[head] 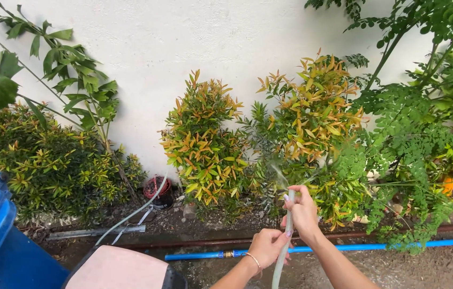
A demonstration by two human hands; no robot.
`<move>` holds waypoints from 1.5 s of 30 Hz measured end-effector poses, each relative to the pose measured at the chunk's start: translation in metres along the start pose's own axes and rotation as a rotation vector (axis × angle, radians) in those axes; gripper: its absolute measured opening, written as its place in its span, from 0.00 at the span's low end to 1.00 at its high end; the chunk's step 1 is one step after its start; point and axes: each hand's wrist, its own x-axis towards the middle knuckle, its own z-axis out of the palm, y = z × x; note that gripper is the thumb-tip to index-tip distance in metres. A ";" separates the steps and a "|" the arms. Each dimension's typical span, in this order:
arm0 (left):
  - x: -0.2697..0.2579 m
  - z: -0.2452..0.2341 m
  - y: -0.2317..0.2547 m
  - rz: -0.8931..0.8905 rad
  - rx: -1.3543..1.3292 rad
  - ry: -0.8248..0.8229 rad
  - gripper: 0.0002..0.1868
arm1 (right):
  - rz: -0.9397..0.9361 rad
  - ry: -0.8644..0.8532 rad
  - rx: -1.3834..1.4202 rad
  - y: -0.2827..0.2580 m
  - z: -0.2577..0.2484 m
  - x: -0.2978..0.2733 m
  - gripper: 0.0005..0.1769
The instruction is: Watering garden plants using a hose.
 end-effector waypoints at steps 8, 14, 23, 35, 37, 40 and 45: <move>-0.007 -0.025 -0.021 -0.008 0.064 -0.006 0.28 | 0.060 0.035 0.028 0.005 0.028 -0.009 0.21; -0.018 -0.035 -0.012 -0.049 0.089 -0.049 0.31 | 0.098 0.099 0.018 0.009 0.033 -0.016 0.20; -0.013 -0.002 -0.029 -0.050 0.095 -0.097 0.31 | 0.134 0.143 0.036 0.025 0.004 -0.022 0.19; -0.004 0.026 -0.042 -0.050 0.100 -0.059 0.30 | 0.123 0.129 0.013 0.031 -0.023 -0.022 0.19; -0.001 0.026 -0.050 -0.046 0.096 -0.054 0.30 | 0.121 0.119 0.022 0.034 -0.022 -0.021 0.19; 0.001 0.028 -0.057 -0.041 0.073 -0.048 0.30 | 0.136 0.101 0.043 0.034 -0.021 -0.020 0.19; -0.005 0.024 -0.059 -0.064 0.038 -0.011 0.29 | 0.133 0.058 0.027 0.034 -0.013 -0.021 0.18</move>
